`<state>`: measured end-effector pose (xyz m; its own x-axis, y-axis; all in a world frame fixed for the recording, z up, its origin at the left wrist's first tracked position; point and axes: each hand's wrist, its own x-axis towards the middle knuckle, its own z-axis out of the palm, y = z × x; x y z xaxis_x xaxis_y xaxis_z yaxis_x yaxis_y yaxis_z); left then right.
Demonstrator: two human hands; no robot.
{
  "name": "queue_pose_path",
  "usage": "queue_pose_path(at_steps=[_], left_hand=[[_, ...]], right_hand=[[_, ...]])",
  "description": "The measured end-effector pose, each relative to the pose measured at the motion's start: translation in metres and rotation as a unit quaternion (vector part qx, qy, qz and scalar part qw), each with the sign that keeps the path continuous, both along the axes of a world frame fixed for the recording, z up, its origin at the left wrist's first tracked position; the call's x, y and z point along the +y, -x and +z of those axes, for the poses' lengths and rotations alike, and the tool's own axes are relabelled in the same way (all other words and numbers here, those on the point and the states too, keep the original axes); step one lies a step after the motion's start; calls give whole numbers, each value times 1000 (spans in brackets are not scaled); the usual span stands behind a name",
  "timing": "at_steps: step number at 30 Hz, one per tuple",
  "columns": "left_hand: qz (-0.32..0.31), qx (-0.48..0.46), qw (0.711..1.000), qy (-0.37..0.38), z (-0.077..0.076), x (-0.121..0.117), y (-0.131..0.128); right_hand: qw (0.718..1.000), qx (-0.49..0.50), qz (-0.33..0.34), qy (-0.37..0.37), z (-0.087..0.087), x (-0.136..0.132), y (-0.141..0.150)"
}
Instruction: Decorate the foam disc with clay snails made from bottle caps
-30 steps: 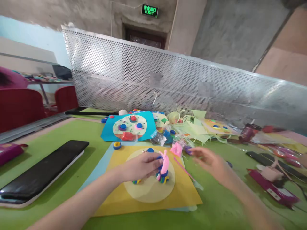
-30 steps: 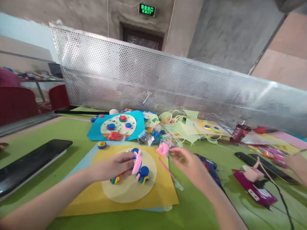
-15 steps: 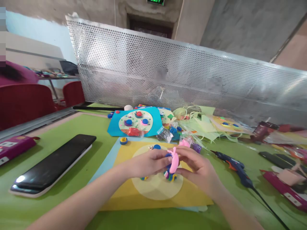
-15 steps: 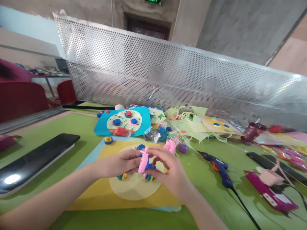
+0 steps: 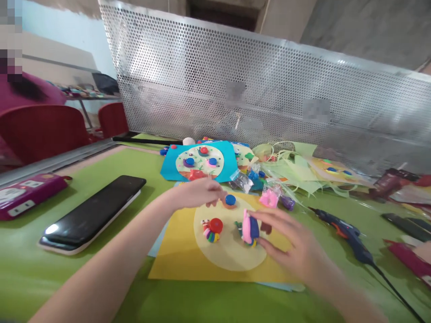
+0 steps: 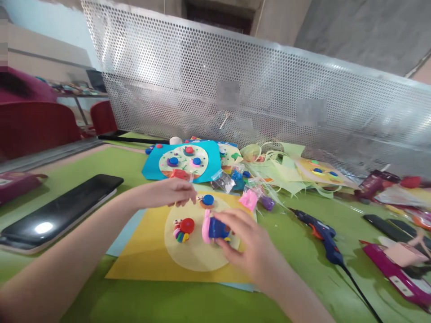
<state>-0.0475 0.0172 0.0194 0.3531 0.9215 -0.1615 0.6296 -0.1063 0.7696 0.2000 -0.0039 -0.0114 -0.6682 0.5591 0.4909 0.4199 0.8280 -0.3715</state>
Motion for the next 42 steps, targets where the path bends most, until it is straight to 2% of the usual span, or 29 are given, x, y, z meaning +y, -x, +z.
queue_pose_path(at_steps=[4,9,25,32,37,42], left_hand=[[76,56,995,-22,-7,11,14],[84,85,993,-14,-12,11,12],[98,136,986,-5,-5,6,5],[95,136,986,-4,-10,7,7],[91,139,986,0,-9,7,7],[94,150,984,-3,-8,6,6]], right_hand=[[987,-147,36,-49,-5,-10,0],[971,-208,54,-109,-7,-9,4],[952,-246,79,-165,-20,1,3],[950,-236,88,-185,-29,-1,2],[941,-236,67,-233,-24,-9,5],[944,-202,55,-256,-15,-22,5]])
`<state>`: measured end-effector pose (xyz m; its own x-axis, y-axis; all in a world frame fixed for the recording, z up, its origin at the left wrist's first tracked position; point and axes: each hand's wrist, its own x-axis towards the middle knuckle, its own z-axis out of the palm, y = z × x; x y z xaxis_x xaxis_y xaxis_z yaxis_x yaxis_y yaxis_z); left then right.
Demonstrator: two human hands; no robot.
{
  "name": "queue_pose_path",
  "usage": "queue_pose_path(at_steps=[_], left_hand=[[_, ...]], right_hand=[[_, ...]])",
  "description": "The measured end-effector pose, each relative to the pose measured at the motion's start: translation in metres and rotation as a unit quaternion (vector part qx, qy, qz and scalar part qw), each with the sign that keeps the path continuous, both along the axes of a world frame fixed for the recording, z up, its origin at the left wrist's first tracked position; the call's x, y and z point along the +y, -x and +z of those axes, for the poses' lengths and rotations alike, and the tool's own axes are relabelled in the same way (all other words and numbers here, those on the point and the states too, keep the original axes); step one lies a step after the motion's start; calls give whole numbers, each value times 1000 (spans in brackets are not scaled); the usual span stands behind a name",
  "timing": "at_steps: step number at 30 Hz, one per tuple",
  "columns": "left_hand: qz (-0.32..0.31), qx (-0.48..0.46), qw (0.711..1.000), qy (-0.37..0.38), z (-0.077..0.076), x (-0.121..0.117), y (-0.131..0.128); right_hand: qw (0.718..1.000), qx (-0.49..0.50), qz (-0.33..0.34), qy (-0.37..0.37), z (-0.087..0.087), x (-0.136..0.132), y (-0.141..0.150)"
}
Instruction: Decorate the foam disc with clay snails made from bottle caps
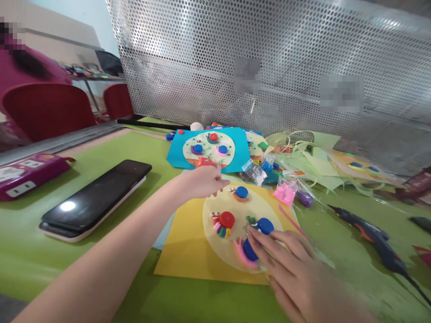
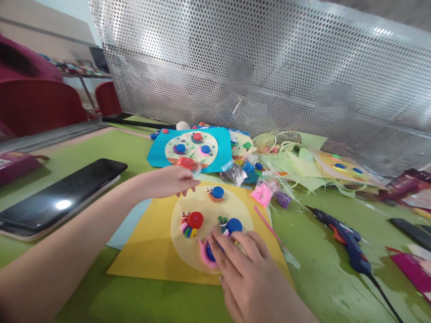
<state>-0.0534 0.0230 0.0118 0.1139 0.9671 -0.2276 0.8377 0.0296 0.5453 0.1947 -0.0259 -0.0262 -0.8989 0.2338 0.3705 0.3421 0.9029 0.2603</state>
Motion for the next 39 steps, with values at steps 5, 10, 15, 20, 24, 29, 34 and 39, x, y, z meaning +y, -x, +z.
queue_pose_path(at_steps=[5,10,15,20,24,29,34,39], left_hand=[[-3,4,1000,6,-1,0,-1],[-2,12,1000,15,0,-1,-2],[-1,19,1000,16,1,-1,-3],[-1,24,1000,20,1,-1,-3],[1,33,999,27,2,-3,-4],[6,45,999,30,3,-5,-4],[12,51,998,26,3,-5,-4],[6,52,998,26,3,-6,-5]], right_hand=[[1000,2,-3,13,-3,-6,2],[1000,9,-12,22,-8,-9,2],[999,15,-34,13,-17,-14,2],[999,8,-35,-37,-22,-17,4],[997,5,-34,-63,-21,-17,7],[998,17,-16,-57,-23,-16,14],[998,10,-23,-51,-28,-16,10],[997,-2,-64,-49,-26,-15,9]])
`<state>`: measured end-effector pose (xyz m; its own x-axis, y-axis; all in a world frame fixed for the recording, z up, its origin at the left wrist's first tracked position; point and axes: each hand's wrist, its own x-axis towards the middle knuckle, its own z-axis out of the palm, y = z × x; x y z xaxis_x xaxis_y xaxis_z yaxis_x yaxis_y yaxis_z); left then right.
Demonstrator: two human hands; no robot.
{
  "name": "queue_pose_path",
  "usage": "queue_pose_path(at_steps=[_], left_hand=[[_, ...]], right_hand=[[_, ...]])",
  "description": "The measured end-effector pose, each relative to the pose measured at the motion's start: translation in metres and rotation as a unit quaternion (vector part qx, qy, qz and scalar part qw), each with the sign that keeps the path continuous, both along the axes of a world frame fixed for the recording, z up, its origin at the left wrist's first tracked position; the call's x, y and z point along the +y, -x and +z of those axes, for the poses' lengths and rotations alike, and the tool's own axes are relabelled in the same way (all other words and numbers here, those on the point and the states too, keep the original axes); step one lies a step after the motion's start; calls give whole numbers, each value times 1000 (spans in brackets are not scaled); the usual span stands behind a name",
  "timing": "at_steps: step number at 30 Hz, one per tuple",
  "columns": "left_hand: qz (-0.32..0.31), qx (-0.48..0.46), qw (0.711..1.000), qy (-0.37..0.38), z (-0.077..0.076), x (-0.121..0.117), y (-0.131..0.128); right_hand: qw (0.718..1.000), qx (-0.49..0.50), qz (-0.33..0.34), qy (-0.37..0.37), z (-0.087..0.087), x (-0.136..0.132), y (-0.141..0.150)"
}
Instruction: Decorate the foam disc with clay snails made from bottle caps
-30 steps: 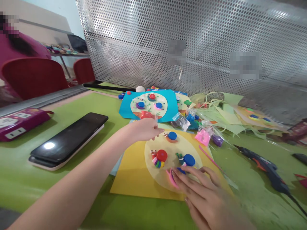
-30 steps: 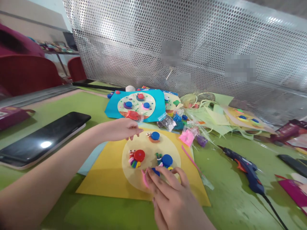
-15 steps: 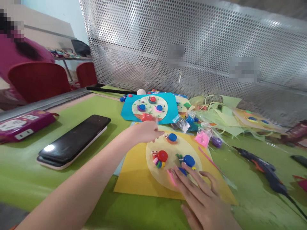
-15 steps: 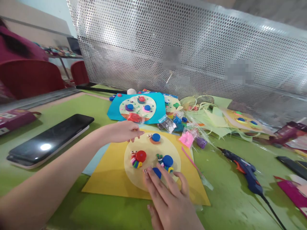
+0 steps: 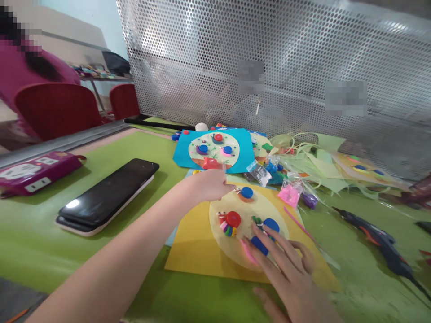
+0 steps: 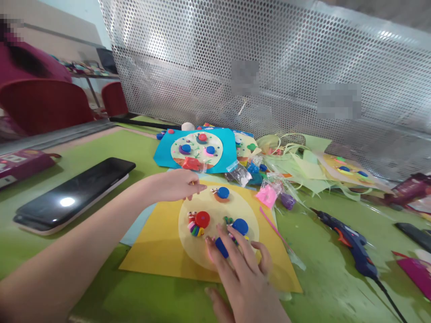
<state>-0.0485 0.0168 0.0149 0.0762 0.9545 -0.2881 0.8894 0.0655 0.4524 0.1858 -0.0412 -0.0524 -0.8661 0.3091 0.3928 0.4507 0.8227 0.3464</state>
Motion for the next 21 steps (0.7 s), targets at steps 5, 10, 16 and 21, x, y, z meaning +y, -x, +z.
queue_pose_path(at_steps=[5,10,16,21], left_hand=[[-2,6,1000,2,2,-1,-1],[-5,16,1000,-2,4,-2,-2],[-1,22,1000,-6,5,-3,-2],[1,20,1000,-3,6,-4,-2]], right_hand=[[1000,-4,-17,21,2,0,7],[999,16,-22,16,6,-2,15],[1000,11,-22,-1,10,1,12],[997,35,-18,64,11,3,14]])
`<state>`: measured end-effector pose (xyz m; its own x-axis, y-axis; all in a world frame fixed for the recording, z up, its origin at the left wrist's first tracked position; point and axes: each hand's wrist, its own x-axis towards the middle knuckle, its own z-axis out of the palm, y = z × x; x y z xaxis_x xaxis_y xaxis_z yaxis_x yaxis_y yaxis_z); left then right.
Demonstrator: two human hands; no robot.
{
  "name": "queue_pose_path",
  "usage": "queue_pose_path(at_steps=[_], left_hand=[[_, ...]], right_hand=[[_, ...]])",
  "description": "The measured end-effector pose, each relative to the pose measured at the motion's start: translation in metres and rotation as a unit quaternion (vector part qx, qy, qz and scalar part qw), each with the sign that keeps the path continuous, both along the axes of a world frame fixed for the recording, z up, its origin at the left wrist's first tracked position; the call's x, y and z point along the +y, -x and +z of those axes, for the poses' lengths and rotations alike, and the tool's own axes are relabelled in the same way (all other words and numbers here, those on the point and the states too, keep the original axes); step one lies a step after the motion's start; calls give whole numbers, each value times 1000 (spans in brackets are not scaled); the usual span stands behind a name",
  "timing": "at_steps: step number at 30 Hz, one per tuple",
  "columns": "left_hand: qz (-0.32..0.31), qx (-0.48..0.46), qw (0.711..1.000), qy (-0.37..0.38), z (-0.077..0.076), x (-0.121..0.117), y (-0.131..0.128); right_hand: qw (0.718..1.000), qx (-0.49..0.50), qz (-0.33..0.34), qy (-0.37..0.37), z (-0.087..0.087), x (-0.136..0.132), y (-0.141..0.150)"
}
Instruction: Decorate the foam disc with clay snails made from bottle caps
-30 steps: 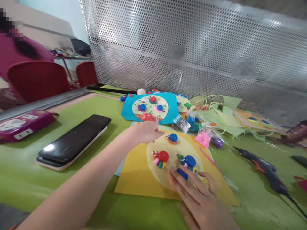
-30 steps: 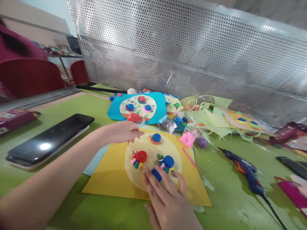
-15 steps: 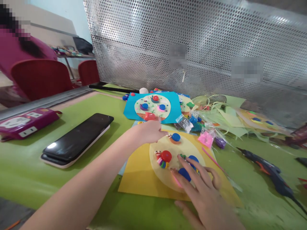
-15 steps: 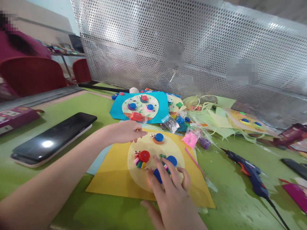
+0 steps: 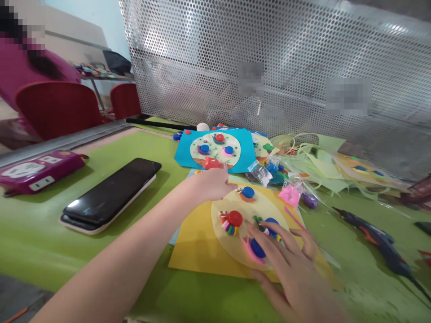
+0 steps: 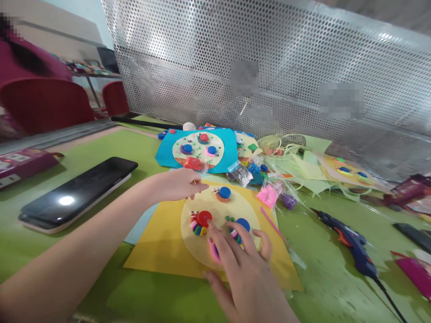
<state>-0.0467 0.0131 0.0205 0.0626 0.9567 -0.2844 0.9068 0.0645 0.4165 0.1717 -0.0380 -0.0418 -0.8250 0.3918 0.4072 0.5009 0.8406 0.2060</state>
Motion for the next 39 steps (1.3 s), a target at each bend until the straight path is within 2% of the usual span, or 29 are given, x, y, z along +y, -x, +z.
queue_pose_path(at_steps=[4,12,18,22,25,28,32,34,39], left_hand=[[0,-4,1000,-3,-1,1,0],[1,2,1000,-13,-1,0,-1],[0,4,1000,-14,-1,0,1],[-9,7,1000,-24,-3,0,-1],[-29,1,998,-54,-5,-2,-4],[-76,-7,993,-93,-7,-6,-11],[-124,27,987,-96,-12,-10,-20],[-113,63,987,-90,-15,-10,-20],[-29,157,986,-48,-23,-4,-9]], right_hand=[[999,35,-10,36,1,0,6],[998,26,-10,60,1,3,12],[998,40,-35,28,5,7,-4],[999,22,-47,11,1,13,-16],[1000,1,-23,-4,-5,18,-18],[1000,-6,-11,-27,-8,22,-17],[999,-14,7,-47,-6,27,-14],[998,-25,3,-60,-3,29,-13],[996,-73,-2,-54,-1,36,-12]])
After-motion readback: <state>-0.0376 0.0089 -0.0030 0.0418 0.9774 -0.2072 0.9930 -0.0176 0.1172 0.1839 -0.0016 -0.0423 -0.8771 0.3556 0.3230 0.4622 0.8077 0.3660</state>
